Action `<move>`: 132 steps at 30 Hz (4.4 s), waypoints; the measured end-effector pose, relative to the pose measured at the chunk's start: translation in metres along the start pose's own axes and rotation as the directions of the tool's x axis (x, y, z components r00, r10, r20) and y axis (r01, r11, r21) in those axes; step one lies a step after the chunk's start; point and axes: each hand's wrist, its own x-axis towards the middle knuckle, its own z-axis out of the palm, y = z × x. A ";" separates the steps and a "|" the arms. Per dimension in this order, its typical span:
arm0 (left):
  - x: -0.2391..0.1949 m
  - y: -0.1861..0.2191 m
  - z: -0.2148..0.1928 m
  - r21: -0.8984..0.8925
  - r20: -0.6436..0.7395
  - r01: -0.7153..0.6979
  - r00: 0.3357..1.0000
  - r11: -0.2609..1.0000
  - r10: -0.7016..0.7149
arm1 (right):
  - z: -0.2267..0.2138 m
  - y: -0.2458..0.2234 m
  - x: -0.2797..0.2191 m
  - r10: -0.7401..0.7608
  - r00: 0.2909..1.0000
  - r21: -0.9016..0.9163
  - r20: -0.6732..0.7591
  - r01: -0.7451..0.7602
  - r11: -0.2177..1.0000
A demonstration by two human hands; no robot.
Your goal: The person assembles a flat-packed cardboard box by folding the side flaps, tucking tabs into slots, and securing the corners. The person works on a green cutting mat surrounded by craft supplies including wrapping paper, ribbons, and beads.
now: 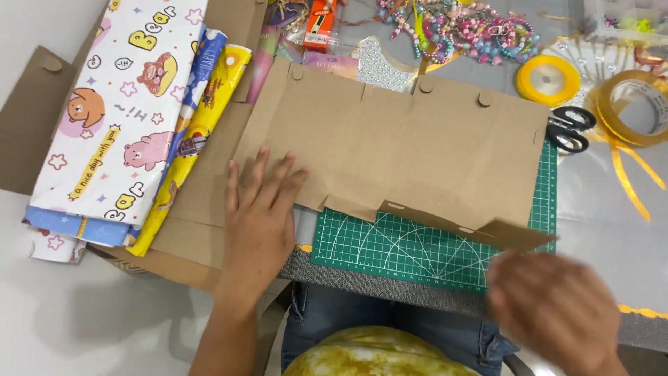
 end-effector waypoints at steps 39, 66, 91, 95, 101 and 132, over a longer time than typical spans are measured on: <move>-0.013 0.032 0.016 -0.250 0.160 -0.097 0.977 0.963 0.140 | 0.096 0.000 0.108 -0.305 0.923 0.165 0.233 0.271 0.948; 0.066 -0.069 0.005 -0.066 0.231 -0.167 0.957 0.984 0.178 | 0.119 0.044 0.106 -0.125 0.954 0.364 0.274 0.017 0.931; 0.104 -0.067 0.086 -0.087 0.205 -0.054 0.976 0.995 0.070 | 0.121 0.007 0.140 -0.248 0.812 0.404 0.529 0.017 0.915; 0.104 -0.060 0.072 -0.099 0.142 -0.056 0.987 0.994 0.069 | 0.122 0.009 0.140 -0.226 0.834 0.467 0.503 -0.043 0.883; 0.127 -0.024 0.065 0.016 -0.047 -0.122 0.991 0.992 0.123 | 0.072 0.046 0.162 -0.023 0.923 0.545 0.384 -0.206 0.813; 0.239 0.054 0.162 -0.167 -0.003 -0.271 0.962 0.948 0.275 | 0.110 0.212 0.114 0.242 0.925 0.102 0.293 -0.282 0.954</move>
